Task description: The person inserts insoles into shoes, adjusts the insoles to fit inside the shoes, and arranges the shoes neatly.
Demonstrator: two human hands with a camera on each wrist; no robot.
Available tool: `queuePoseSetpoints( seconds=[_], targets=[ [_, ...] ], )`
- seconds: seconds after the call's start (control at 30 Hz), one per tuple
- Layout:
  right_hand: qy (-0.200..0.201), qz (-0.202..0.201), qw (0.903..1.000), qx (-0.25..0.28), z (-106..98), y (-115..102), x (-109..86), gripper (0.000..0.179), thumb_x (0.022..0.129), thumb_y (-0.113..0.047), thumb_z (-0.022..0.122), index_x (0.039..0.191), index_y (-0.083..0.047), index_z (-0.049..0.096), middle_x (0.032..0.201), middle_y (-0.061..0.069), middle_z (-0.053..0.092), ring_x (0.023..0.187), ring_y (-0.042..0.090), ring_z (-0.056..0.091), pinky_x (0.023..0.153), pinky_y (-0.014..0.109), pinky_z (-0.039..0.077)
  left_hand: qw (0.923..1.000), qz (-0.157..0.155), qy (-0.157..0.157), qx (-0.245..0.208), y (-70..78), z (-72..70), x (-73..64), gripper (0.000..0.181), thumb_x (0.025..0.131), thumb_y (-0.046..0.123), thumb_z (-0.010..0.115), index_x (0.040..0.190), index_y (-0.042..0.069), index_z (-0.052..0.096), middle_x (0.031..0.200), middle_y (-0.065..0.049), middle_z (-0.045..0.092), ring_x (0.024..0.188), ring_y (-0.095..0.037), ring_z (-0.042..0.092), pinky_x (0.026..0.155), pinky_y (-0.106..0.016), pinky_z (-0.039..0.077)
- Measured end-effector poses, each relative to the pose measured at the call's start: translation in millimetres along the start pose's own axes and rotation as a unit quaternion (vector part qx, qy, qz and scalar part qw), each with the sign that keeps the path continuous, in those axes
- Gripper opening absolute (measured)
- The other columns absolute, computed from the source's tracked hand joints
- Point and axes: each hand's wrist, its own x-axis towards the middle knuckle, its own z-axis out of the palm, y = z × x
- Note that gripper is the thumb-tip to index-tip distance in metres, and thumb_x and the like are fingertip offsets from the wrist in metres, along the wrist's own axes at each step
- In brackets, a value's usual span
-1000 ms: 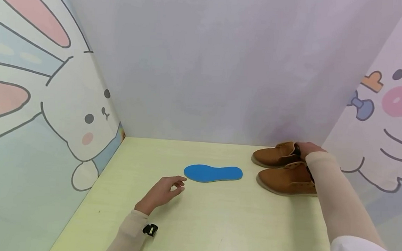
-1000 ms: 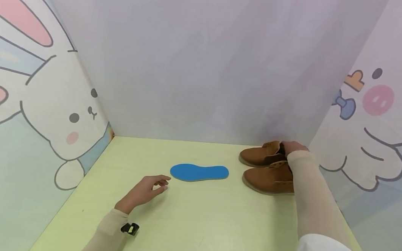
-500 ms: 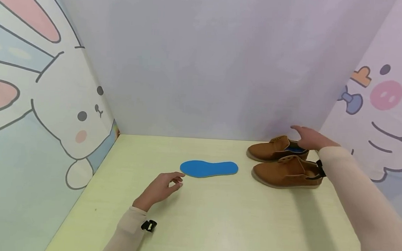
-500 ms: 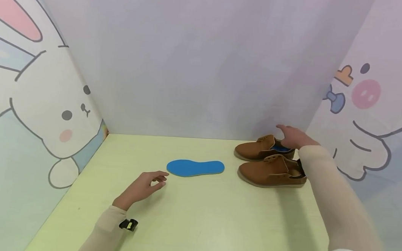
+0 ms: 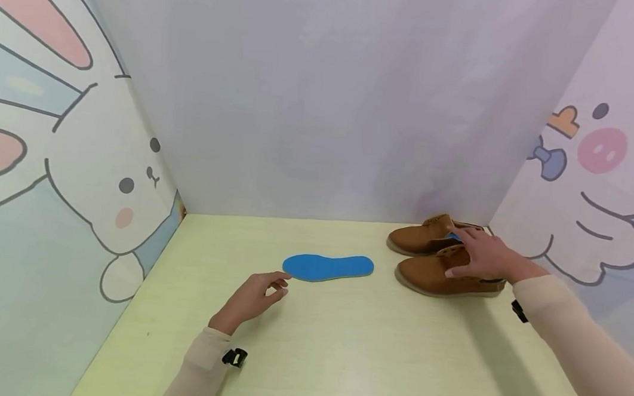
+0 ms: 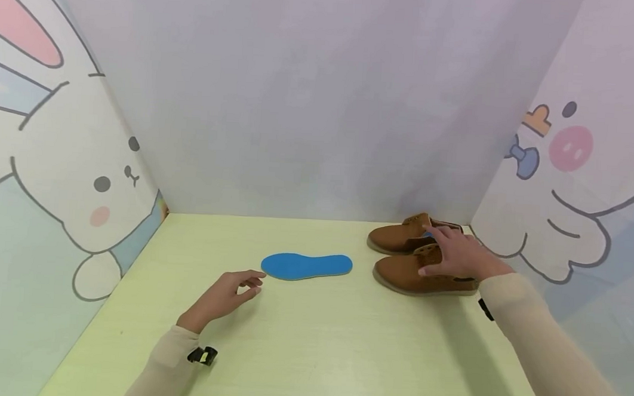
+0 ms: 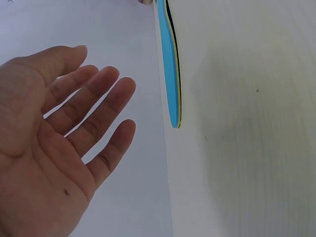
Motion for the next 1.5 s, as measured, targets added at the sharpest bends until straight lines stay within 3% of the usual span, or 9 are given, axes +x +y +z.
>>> queuePoseSetpoints(
  seconds=[0.2,0.47,0.63,0.87,1.1,1.4,1.5],
  targets=[
    [0.017,0.009,0.9997,-0.017,25,14,-21.7,0.113,0.068,-0.076,0.078,0.150,-0.007,0.042,0.137,0.027,0.043,0.123,0.048,0.042,0.097,0.073,0.029,1.0000,0.000,0.001,-0.003,1.6,-1.1,-0.1,0.037,0.101,0.018,0.065,0.136,0.004,0.063,0.115,-0.006,0.072,0.105,-0.019,0.068,0.088,-0.047,0.054],
    [0.028,0.011,0.9996,0.001,45,33,-31.9,0.116,0.065,-0.070,0.084,0.150,-0.010,0.035,0.138,0.029,0.041,0.121,0.050,0.044,0.089,0.070,0.031,1.0000,0.001,-0.005,-0.005,1.3,-0.4,-2.7,0.037,0.101,0.017,0.065,0.135,0.004,0.063,0.113,-0.002,0.073,0.104,-0.019,0.068,0.088,-0.048,0.054],
    [0.034,0.023,0.9990,0.017,51,45,-28.3,0.123,0.064,-0.064,0.088,0.151,-0.002,0.029,0.139,0.032,0.048,0.122,0.052,0.047,0.093,0.074,0.028,1.0000,0.002,-0.005,-0.006,3.1,0.9,-3.9,0.037,0.100,0.015,0.066,0.135,0.004,0.063,0.111,-0.001,0.073,0.104,-0.018,0.069,0.087,-0.046,0.054],
    [0.029,0.027,0.9991,0.017,48,53,-22.0,0.116,0.061,-0.059,0.092,0.142,0.003,0.037,0.130,0.031,0.055,0.116,0.053,0.050,0.089,0.074,0.031,0.9999,-0.009,-0.009,0.001,4.0,2.3,-5.2,0.036,0.101,0.016,0.066,0.135,0.005,0.064,0.111,0.000,0.072,0.104,-0.018,0.068,0.087,-0.045,0.054],
    [-0.017,0.037,0.9991,-0.012,45,52,-13.4,0.117,0.058,-0.062,0.092,0.141,0.001,0.038,0.130,0.031,0.054,0.115,0.054,0.047,0.086,0.075,0.034,0.9999,-0.005,-0.011,0.004,3.4,2.2,-5.5,0.035,0.101,0.016,0.065,0.134,0.005,0.064,0.111,0.002,0.072,0.104,-0.018,0.068,0.086,-0.045,0.054],
    [-0.038,0.029,0.9987,0.014,48,55,-7.6,0.116,0.056,-0.069,0.089,0.134,0.004,0.042,0.121,0.029,0.059,0.109,0.052,0.053,0.089,0.082,0.031,0.9999,-0.008,-0.010,-0.004,-0.2,5.6,-6.0,0.035,0.101,0.015,0.066,0.134,0.005,0.064,0.111,0.001,0.072,0.103,-0.018,0.068,0.088,-0.046,0.054],
    [-0.055,0.026,0.9963,0.061,48,55,-5.1,0.103,0.061,-0.060,0.091,0.128,0.003,0.045,0.116,0.021,0.062,0.105,0.043,0.058,0.090,0.074,0.040,0.9999,-0.010,-0.009,-0.002,0.6,4.5,-6.1,0.035,0.101,0.015,0.066,0.134,0.005,0.064,0.111,0.002,0.072,0.103,-0.017,0.068,0.088,-0.045,0.054]
  ],
)
